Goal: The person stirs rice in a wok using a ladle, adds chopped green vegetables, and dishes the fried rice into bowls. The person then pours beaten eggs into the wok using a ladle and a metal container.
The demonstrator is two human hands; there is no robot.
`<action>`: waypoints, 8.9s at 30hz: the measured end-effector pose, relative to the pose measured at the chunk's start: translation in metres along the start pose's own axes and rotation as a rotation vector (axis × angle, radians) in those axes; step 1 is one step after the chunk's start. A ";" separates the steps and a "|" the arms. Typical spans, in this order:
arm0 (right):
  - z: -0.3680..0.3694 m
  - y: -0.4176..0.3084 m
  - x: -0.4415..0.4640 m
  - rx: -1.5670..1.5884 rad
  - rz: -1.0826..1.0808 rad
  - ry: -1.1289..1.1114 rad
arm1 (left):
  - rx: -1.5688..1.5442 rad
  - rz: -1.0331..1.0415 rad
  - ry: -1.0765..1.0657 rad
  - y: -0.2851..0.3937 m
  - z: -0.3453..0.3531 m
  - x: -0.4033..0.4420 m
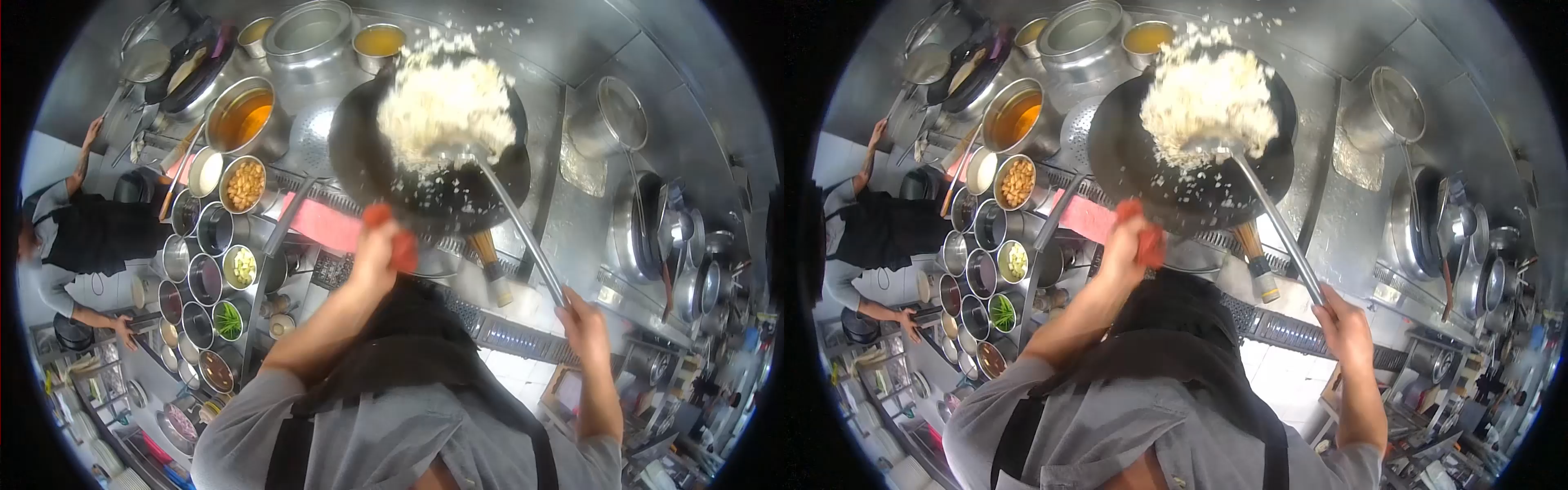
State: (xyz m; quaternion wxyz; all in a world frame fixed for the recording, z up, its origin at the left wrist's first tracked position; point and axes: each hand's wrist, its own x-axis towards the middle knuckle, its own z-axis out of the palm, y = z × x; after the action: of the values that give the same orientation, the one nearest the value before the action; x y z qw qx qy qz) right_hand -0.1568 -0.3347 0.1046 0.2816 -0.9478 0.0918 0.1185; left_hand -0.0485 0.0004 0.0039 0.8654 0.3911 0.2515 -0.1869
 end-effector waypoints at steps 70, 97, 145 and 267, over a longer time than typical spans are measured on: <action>-0.023 -0.258 0.325 0.677 -0.866 0.598 | 0.393 0.147 0.123 -0.033 -0.016 0.193; -0.090 -0.270 0.292 1.043 -0.749 0.655 | 0.523 0.127 0.107 -0.033 -0.024 0.208; -0.076 -0.202 0.207 0.998 -0.847 0.552 | 0.553 0.220 0.166 -0.031 -0.022 0.210; -0.104 -0.287 0.248 0.925 -0.930 0.875 | 0.119 0.041 0.003 -0.007 -0.006 0.189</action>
State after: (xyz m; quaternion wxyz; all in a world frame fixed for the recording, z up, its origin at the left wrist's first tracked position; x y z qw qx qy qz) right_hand 0.1676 -0.1825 0.2677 0.6063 -0.6361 -0.1718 -0.4453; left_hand 0.0980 -0.0231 -0.1130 0.8438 0.4474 0.2332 -0.1830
